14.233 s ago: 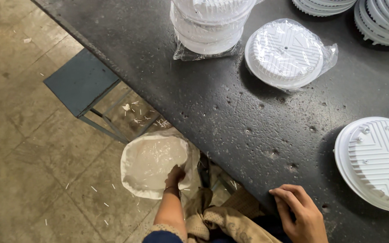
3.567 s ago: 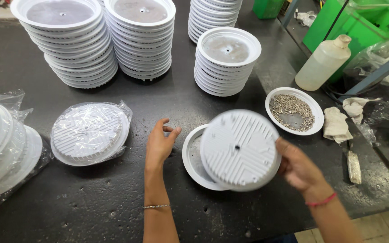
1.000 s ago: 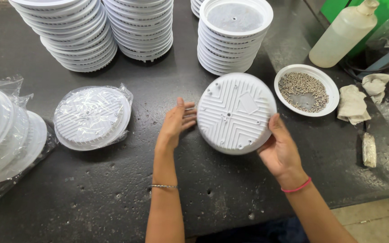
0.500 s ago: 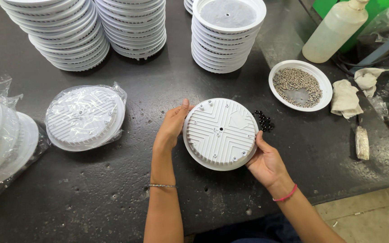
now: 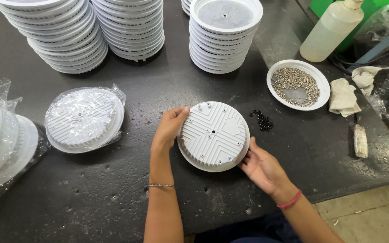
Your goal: The person wraps round white lamp cover housings in clear plastic film at a workbench. They pull a plastic sheet over each housing, fold the film around it, place the wrapped unit onto a stack, and occasionally pick small black components from the table while working through the pile of housings.
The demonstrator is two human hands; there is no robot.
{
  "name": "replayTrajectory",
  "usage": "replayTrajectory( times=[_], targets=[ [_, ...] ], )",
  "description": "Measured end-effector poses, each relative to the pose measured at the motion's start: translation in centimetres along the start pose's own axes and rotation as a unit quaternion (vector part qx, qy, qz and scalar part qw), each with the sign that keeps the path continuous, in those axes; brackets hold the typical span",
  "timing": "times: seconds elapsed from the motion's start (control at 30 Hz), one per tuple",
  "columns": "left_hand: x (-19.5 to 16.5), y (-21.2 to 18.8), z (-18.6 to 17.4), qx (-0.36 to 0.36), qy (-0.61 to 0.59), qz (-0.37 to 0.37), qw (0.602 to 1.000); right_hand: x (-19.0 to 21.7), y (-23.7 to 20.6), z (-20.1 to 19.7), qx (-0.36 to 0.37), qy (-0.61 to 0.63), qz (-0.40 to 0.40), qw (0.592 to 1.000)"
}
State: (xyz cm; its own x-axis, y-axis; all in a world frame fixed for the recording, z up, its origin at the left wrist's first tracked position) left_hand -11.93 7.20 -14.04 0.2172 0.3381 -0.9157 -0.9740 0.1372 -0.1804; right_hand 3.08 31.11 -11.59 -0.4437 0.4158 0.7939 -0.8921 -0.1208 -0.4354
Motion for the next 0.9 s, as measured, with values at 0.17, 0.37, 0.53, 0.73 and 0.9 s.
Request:
replayTrajectory(
  times=[0.17, 0.37, 0.53, 0.73, 0.9],
  targets=[
    [0.2, -0.3, 0.6, -0.009, 0.049, -0.017, 0.999, 1.2, -0.6, -0.5, 0.016, -0.05, -0.009, 0.999],
    [-0.3, -0.4, 0.7, -0.007, 0.082, 0.022, 0.996, 2.1, -1.6, -2.2, 0.017, -0.133, -0.043, 0.99],
    [0.1, -0.7, 0.2, -0.026, 0.122, -0.014, 0.992, 6.9, -2.2, -5.8, -0.144, -0.343, -0.189, 0.909],
    [-0.3, -1.3, 0.4, -0.018, 0.154, -0.034, 0.987, 12.5, -1.6, -5.3, -0.264, -0.578, -0.33, 0.698],
    [-0.6, -1.7, 0.6, -0.021, 0.16, -0.038, 0.986, 12.2, 0.9, -1.6, -0.248, -0.699, -0.417, 0.525]
  ],
)
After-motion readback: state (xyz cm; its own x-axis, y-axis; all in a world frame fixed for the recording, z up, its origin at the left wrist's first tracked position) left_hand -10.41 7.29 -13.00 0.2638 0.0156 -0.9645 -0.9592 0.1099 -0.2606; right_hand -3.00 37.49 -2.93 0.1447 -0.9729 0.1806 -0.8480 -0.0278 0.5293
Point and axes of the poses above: each hand's wrist, its own y-axis towards the middle knuckle, its own z-axis out of the palm, x = y × z, the point moved 7 cm from there along y, towards the middle knuckle, and after that the axes turned 15 degrees about -y, right-handed, at the moved point
